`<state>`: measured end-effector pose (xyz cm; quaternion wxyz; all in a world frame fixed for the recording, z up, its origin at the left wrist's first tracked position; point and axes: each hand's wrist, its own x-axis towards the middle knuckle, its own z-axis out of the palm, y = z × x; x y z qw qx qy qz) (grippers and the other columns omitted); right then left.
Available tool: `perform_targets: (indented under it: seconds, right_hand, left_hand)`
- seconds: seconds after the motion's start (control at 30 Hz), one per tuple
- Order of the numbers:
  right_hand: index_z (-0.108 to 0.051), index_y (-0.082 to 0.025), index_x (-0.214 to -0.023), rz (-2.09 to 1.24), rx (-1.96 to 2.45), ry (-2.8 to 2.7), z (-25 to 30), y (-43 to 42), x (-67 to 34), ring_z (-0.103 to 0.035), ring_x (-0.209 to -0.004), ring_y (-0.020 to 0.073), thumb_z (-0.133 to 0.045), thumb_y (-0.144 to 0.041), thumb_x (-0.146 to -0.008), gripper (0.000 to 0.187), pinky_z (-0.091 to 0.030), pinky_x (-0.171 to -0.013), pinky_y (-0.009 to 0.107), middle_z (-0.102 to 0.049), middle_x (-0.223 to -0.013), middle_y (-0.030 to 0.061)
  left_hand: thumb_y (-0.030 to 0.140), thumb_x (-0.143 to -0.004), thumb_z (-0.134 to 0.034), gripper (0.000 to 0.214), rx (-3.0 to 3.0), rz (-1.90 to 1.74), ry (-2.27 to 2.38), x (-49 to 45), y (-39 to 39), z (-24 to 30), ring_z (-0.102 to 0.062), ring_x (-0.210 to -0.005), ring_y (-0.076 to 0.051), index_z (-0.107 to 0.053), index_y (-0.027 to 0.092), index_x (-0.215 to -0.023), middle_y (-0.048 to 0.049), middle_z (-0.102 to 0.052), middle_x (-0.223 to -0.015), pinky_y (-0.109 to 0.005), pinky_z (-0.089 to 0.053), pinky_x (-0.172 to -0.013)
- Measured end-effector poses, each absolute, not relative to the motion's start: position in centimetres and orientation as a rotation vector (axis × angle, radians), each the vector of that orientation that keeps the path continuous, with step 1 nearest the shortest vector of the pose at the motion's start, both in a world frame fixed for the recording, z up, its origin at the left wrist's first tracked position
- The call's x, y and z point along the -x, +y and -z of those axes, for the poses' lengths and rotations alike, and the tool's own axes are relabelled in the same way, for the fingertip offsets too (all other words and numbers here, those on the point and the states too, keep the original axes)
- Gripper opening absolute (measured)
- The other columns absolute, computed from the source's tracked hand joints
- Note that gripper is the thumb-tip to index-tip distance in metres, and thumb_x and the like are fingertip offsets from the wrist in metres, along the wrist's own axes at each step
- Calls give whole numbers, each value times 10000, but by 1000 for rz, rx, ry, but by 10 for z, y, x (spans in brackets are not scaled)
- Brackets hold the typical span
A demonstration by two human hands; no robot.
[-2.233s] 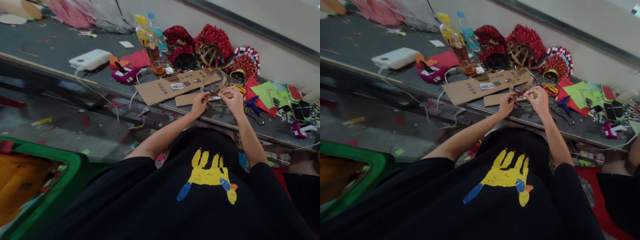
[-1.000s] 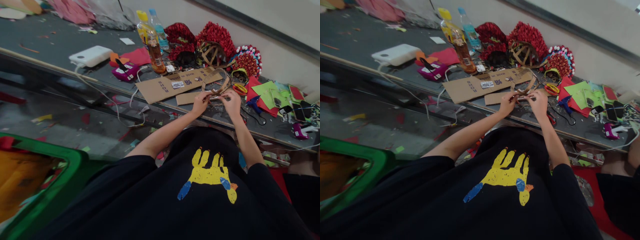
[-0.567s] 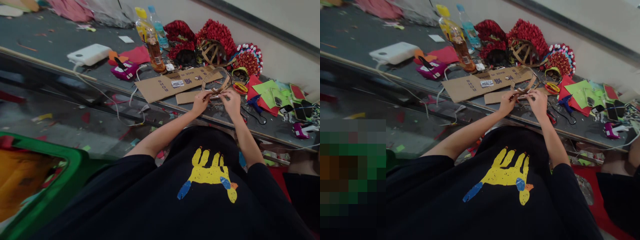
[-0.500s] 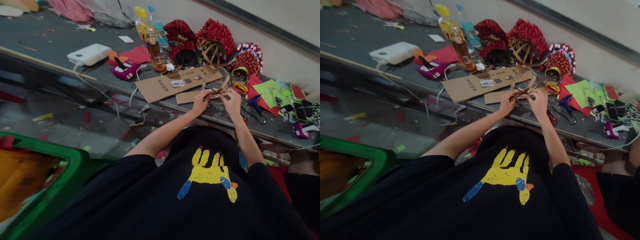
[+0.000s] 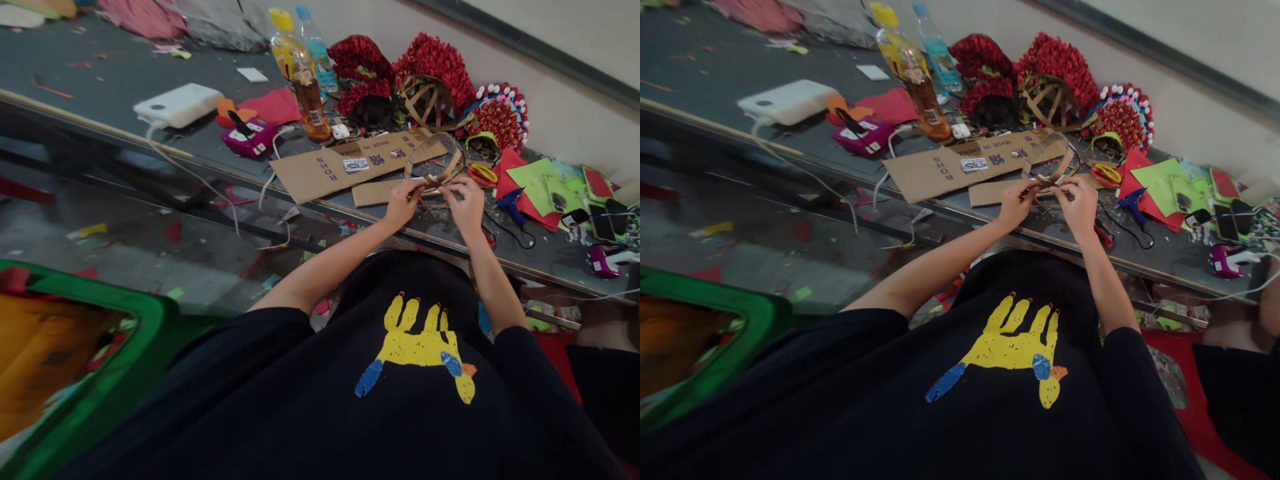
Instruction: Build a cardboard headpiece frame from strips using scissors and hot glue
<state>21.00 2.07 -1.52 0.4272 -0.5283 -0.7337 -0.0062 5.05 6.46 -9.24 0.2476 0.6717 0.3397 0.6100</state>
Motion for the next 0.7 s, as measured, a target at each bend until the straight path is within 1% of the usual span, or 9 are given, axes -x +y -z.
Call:
perform_targets:
  seconds: [0.1, 0.23, 0.33, 0.5, 0.7]
  right_hand:
    - [-722, -251, -857, 24, 1315, -1824, 16, 22, -210, -636, -1013, 226, -532, -535, -868, 342, -471, -946, 430, -696, -1020, 59]
    - [-705, -255, -1002, 60, 1319, -1860, 19, 22, -211, -615, -1086, 226, -417, -472, -939, 366, -446, -989, 443, -679, -1118, 81]
    - [-708, -251, -968, 77, 1335, -1890, 21, 23, -212, -618, -1077, 225, -417, -472, -939, 367, -446, -981, 436, -682, -1105, 77]
    - [-713, -247, -865, 121, 1369, -1897, 25, 25, -216, -628, -1042, 237, -545, -519, -865, 320, -453, -946, 443, -694, -1064, 57]
    - [-727, -232, -841, 63, 1420, -1848, 29, 16, -229, -643, -1008, 240, -532, -482, -879, 319, -459, -943, 422, -712, -1015, 73]
  left_hand:
    - [395, -926, -496, 300, -1816, -1645, 935, -51, 64, 91, -617, -556, -76, -669, 164, -1007, -82, -705, -1021, -227, -539, -567]
    - [377, -925, -504, 283, -1815, -1644, 943, -50, 62, 90, -617, -560, -74, -670, 159, -994, -75, -712, -991, -220, -543, -576]
    - [357, -923, -507, 267, -1818, -1659, 936, -50, 62, 89, -613, -553, -68, -667, 154, -992, -75, -713, -999, -213, -541, -573]
    - [335, -922, -507, 253, -1814, -1655, 937, -49, 61, 88, -620, -557, -71, -666, 153, -996, -81, -712, -1023, -221, -545, -589]
    - [408, -922, -496, 316, -1778, -1669, 942, -50, 61, 88, -632, -561, -87, -666, 149, -984, -87, -715, -992, -243, -554, -593]
